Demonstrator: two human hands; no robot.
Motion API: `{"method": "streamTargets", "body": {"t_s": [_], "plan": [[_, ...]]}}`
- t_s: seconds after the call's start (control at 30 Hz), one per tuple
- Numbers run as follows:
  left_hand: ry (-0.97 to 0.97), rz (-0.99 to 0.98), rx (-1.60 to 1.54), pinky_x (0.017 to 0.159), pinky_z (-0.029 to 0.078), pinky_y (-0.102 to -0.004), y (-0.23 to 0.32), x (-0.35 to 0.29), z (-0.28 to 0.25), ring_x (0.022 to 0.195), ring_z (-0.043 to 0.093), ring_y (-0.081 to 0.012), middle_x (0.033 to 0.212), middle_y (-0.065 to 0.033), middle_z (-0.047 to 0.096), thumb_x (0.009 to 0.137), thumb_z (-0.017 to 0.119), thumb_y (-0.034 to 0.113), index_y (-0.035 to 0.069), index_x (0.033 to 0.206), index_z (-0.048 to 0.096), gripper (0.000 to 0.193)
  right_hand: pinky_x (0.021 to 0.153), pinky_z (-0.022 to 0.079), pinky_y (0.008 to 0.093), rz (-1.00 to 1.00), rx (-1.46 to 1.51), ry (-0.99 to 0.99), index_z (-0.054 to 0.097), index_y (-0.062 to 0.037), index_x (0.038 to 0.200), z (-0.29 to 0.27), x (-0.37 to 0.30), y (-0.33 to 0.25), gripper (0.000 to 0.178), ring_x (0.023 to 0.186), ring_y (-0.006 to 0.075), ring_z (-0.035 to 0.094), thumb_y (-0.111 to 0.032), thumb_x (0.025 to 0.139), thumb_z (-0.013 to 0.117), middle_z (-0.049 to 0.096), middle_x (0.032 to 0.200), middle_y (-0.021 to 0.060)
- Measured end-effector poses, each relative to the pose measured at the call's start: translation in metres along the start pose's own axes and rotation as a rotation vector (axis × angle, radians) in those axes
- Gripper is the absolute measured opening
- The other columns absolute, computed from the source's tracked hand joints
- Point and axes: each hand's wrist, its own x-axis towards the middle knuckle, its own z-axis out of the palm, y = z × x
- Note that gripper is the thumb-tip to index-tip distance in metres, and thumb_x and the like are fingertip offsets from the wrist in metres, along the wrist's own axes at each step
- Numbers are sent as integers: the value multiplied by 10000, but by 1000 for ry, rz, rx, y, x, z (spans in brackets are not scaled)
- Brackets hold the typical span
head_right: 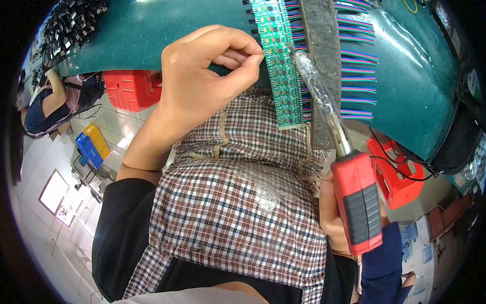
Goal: The person solders wires onto circuit boards using a soldering iron, replaces the finished circuit board under a metal weight, and attaches and solders more wires onto the new board.
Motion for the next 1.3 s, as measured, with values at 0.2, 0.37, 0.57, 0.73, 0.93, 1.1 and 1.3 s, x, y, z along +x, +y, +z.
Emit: {"method": "streamTargets", "body": {"t_s": [0.2, 0.37, 0.57, 0.73, 0.93, 1.1, 1.3], "plan": [[-3, -14, 17, 654, 603, -227, 6, -1, -4, 732, 748, -124, 853, -61, 740, 802, 778, -28, 11, 897, 747, 107, 611, 527, 297, -135, 510, 25, 675, -54, 1088, 7, 5, 25, 229, 681, 196, 652, -189, 918, 747, 678, 856, 51], [-93, -148, 2, 633, 565, -215, 18, 6, -21, 712, 713, -95, 849, -57, 738, 816, 807, -3, 16, 897, 766, 93, 555, 444, 254, -227, 444, 109, 579, -21, 1008, 0, 13, 16, 163, 579, 122, 525, -184, 1010, 584, 552, 737, 30], [119, 421, 532, 611, 525, -229, 11, 97, -21, 665, 689, -115, 784, -29, 729, 859, 803, 70, 60, 926, 765, 78, 527, 419, 247, -101, 711, 339, 520, 0, 964, 20, 10, -8, 209, 530, 89, 465, -192, 1048, 510, 504, 702, 39], [94, 473, 468, 742, 557, -482, -5, 184, 19, 820, 714, -362, 830, -179, 717, 841, 677, 185, 65, 844, 754, 143, 521, 418, 244, -150, 829, 349, 497, 5, 966, 19, 9, -13, 168, 518, 74, 430, -147, 1027, 533, 493, 726, 49], [-31, 311, 626, 737, 562, -536, -12, 216, 41, 808, 721, -422, 837, -242, 722, 797, 664, 158, -1, 788, 750, 182, 499, 403, 239, -49, 947, 386, 499, 10, 947, 26, 6, -13, 149, 496, 62, 393, -118, 1015, 530, 497, 747, 63], [-64, 318, 700, 738, 563, -519, 4, 200, 31, 809, 719, -416, 850, -241, 723, 801, 673, 208, -22, 799, 746, 241, 483, 378, 237, -46, 983, 406, 498, 9, 941, 25, 12, -14, 162, 491, 64, 387, -128, 1013, 544, 478, 738, 57], [195, 473, 273, 698, 567, -440, 5, 162, 3, 749, 718, -345, 779, -170, 713, 822, 725, 116, -5, 851, 724, 124, 470, 364, 244, -126, 1069, 462, 486, 10, 923, 27, 17, -17, 184, 478, 74, 377, -138, 1016, 542, 442, 704, 43]]}}
